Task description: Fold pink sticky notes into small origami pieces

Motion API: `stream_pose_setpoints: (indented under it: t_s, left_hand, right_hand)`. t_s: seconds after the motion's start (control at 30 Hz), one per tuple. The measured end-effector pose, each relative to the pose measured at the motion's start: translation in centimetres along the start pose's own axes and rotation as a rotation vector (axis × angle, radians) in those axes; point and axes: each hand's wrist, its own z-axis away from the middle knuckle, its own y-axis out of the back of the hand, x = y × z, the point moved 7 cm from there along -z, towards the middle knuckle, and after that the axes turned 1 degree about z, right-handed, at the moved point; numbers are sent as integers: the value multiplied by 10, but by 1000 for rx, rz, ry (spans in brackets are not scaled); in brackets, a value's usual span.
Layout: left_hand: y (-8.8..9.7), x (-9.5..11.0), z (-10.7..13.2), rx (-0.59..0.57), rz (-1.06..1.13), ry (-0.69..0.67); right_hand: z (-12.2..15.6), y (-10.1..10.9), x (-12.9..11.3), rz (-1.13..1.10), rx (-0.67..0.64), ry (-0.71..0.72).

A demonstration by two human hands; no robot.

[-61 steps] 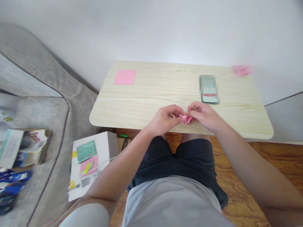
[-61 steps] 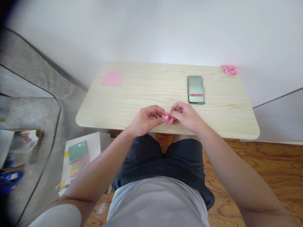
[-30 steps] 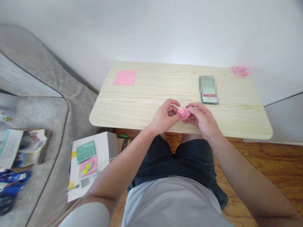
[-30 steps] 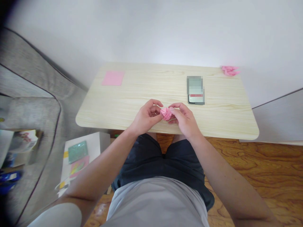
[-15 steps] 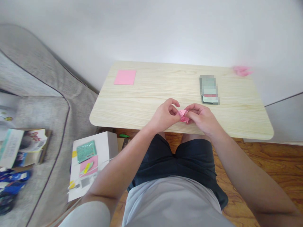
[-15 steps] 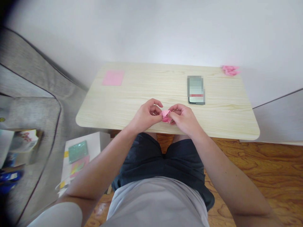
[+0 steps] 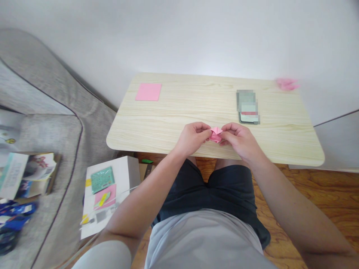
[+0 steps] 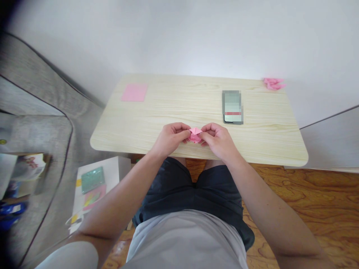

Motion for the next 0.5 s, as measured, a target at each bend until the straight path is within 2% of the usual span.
stream_pose_setpoints:
  t_s: [0.23,0.5]
  left_hand:
    - [5,0,-1,105,-94,-54]
    - [4,6,4,169,-210,-174]
  right_hand:
    - [6,1,-11,257,72,93]
    - [10,1,-11,348,156,154]
